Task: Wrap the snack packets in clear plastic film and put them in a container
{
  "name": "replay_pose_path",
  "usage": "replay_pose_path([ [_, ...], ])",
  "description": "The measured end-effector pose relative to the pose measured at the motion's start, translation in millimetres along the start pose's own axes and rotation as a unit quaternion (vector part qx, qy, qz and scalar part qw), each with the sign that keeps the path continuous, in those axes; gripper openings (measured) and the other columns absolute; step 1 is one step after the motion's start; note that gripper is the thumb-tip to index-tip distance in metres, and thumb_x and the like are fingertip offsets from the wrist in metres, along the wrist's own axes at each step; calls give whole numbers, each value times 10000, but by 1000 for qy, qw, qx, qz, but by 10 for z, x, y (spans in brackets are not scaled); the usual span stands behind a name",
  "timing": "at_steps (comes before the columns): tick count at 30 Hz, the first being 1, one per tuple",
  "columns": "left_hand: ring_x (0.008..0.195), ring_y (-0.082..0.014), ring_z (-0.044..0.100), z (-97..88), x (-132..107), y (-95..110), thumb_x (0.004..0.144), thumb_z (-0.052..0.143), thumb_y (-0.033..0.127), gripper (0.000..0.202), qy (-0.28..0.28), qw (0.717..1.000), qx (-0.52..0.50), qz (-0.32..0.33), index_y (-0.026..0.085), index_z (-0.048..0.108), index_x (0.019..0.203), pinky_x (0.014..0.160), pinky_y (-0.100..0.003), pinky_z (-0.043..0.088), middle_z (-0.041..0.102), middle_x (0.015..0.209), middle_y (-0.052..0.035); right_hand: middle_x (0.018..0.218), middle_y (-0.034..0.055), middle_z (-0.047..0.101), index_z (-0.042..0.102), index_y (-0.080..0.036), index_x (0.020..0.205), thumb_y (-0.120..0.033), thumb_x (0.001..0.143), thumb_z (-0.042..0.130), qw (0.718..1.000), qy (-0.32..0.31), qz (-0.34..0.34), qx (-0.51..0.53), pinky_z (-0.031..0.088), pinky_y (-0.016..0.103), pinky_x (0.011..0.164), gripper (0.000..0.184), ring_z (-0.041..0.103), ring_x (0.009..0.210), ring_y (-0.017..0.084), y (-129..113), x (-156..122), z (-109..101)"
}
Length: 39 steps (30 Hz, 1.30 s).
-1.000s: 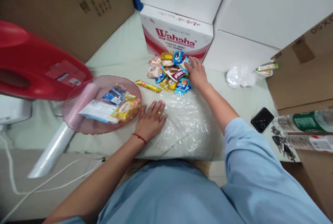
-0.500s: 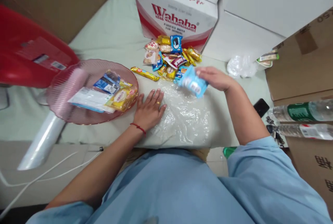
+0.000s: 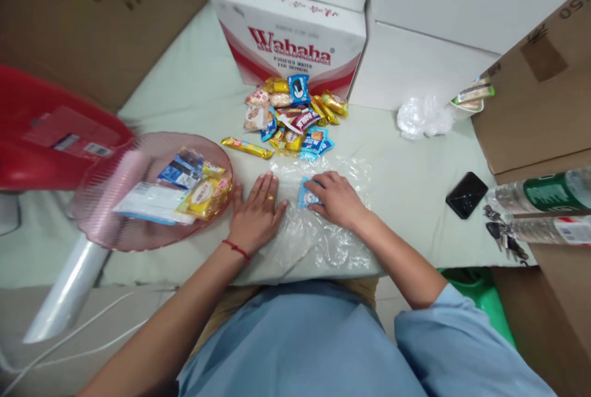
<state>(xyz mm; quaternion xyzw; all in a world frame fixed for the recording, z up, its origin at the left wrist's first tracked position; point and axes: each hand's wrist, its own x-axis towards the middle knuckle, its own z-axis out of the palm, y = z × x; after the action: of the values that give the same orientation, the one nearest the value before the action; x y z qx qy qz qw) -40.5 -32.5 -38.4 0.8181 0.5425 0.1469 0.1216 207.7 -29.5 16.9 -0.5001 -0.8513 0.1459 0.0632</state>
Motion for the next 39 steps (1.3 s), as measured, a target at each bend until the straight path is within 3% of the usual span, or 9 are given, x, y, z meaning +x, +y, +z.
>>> replay_pose_path([
  [7, 1606, -331, 341, 0, -3, -18, 1081, 331, 481, 671, -12, 1000, 24, -11, 177, 318, 1680, 1304, -699, 80, 340, 1724, -176, 1388, 164, 643, 612, -248, 1495, -373, 1006, 652, 992, 103, 39, 58, 485, 547, 1044, 507, 554, 1238, 354, 40, -201, 58],
  [12, 1610, -335, 333, -22, -35, -84, 1077, 347, 496, 691, -23, 999, 25, -15, 172, 297, 1685, 1310, -670, 149, 331, 1731, -178, 1469, 140, 614, 632, -300, 1480, -306, 990, 679, 998, 49, -3, 40, 461, 550, 1067, 492, 530, 1283, 348, -148, -177, 169],
  [17, 1609, -353, 333, -47, -195, -280, 1068, 420, 466, 723, -1, 1000, 6, 23, 107, 276, 1679, 1289, -585, 310, 327, 1725, -228, 1535, 148, 570, 601, -276, 1510, -310, 994, 686, 997, 49, -18, 48, 430, 550, 1133, 524, 518, 1333, 334, -95, -180, 379],
  [22, 1646, -330, 240, -101, -352, -322, 1050, 522, 389, 710, 60, 994, -32, 88, 163, 277, 1677, 1299, -570, 314, 314, 1736, -218, 1492, 145, 602, 525, -284, 1566, -286, 1009, 634, 995, 72, -23, 69, 407, 566, 1150, 568, 536, 1325, 337, -111, -244, 208],
  [27, 1588, -308, 386, -139, -366, -288, 1075, 458, 335, 522, 0, 996, -30, 89, 230, 468, 1586, 1311, -612, 247, 532, 1620, -160, 1500, 155, 609, 412, -239, 1631, -271, 991, 649, 994, 59, -16, 86, 351, 582, 1211, 684, 535, 1365, 345, -260, -198, 167],
  [31, 1588, -314, 384, -187, -420, -317, 1071, 456, 326, 556, 5, 995, -51, 89, 195, 422, 1609, 1285, -592, 317, 512, 1633, -170, 1605, 161, 525, 424, -236, 1618, -324, 1014, 647, 997, 19, -26, 74, 261, 630, 1273, 650, 466, 1481, 346, -287, -186, 309],
  [34, 1607, -273, 349, -321, -557, -359, 1042, 457, 228, 627, 18, 986, -79, 147, 253, 325, 1654, 1297, -559, 314, 470, 1672, -126, 1673, 179, 423, 322, -260, 1663, -450, 1033, 626, 991, 85, -39, 96, 252, 654, 1281, 725, 394, 1548, 347, -219, -383, 222],
  [37, 1583, -246, 395, -480, -722, -411, 991, 471, 176, 699, -37, 969, -110, 220, 267, 290, 1660, 1317, -550, 269, 507, 1646, -110, 1603, 181, 478, 354, -291, 1640, -471, 1026, 640, 979, 134, -57, 144, 414, 585, 1214, 701, 471, 1488, 333, -149, -759, 57],
  [39, 1555, -259, 438, -530, -803, -451, 963, 503, 198, 702, -82, 958, -125, 244, 217, 316, 1639, 1314, -548, 265, 517, 1633, -142, 1531, 183, 531, 413, -284, 1599, -496, 987, 697, 976, 111, -75, 169, 510, 541, 1134, 707, 533, 1419, 334, -134, -1032, 44],
])
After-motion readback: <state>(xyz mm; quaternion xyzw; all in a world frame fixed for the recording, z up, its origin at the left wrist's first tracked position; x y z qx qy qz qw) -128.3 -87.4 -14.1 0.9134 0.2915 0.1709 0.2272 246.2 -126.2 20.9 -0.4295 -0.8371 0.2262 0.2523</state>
